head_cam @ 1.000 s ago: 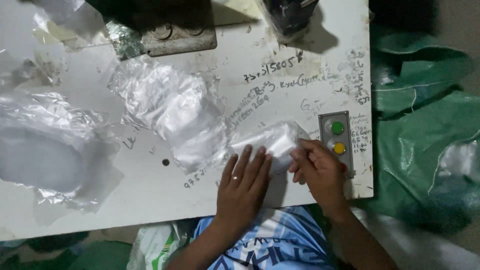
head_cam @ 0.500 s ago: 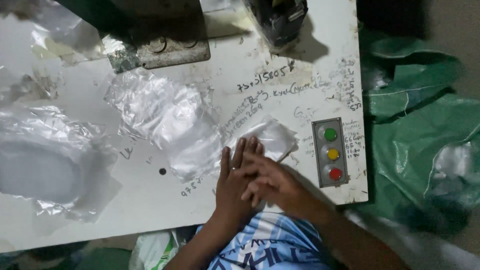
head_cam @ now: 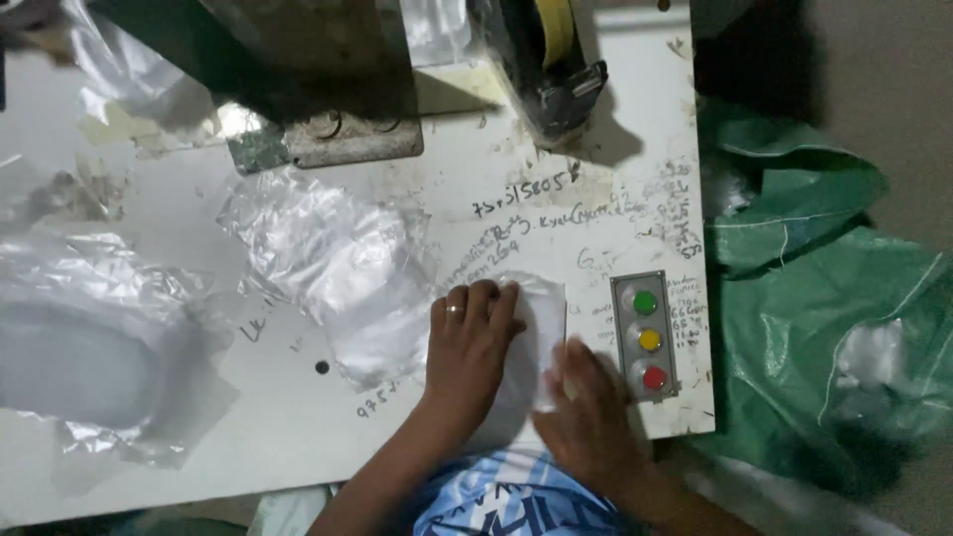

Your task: Folding thin plastic bags on a workbench in a factory setting

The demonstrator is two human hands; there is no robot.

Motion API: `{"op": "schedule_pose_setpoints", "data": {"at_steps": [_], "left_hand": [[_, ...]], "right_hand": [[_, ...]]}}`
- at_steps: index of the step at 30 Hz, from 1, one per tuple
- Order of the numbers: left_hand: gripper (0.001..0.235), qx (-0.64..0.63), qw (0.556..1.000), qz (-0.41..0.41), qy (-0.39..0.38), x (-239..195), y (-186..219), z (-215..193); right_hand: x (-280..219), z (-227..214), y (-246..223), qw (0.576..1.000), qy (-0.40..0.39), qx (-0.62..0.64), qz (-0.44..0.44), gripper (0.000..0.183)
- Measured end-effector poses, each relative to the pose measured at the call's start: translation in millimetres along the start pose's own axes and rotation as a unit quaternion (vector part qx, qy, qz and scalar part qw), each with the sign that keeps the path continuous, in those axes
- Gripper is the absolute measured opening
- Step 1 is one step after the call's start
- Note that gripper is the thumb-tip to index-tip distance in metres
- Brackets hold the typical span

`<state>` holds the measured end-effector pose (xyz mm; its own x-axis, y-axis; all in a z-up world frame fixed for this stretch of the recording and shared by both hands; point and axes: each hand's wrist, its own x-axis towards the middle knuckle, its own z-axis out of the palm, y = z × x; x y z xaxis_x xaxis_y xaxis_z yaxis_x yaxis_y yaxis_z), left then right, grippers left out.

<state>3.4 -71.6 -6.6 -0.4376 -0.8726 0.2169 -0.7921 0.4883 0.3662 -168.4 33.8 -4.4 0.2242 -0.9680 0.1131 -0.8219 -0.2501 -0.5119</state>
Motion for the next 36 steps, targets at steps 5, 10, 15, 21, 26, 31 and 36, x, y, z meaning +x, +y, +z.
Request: {"op": "schedule_pose_setpoints", "data": {"at_steps": [5,10,15,21,26,31,36], "left_hand": [[0.015,-0.001,1.000,0.001,0.018,2,0,1],[0.044,-0.035,0.999,-0.040,0.010,-4,-5,13],[0.028,-0.043,0.999,-0.028,0.015,5,-7,9],[0.023,-0.071,0.997,0.001,-0.019,-4,-9,8],[0.020,-0.070,0.993,0.080,-0.045,-28,-15,5],[0.025,-0.167,0.976,0.017,-0.137,-38,-17,-11],[0.035,-0.185,0.974,0.042,-0.126,-46,-14,-6]], "right_hand": [[-3,11,14,0.951,-0.222,-0.145,-0.156,0.050],[1,6,17,0.944,-0.238,-0.147,-0.174,0.053],[-11,17,30,0.940,-0.167,-0.205,-0.214,0.056],[1,-9,14,0.996,-0.084,0.038,-0.021,0.065],[-4,1,25,0.991,0.005,0.122,0.045,0.093],[-23,9,36,0.991,-0.079,0.079,0.076,0.077],[-2,5,43,0.970,-0.160,0.072,0.168,0.095]]}}
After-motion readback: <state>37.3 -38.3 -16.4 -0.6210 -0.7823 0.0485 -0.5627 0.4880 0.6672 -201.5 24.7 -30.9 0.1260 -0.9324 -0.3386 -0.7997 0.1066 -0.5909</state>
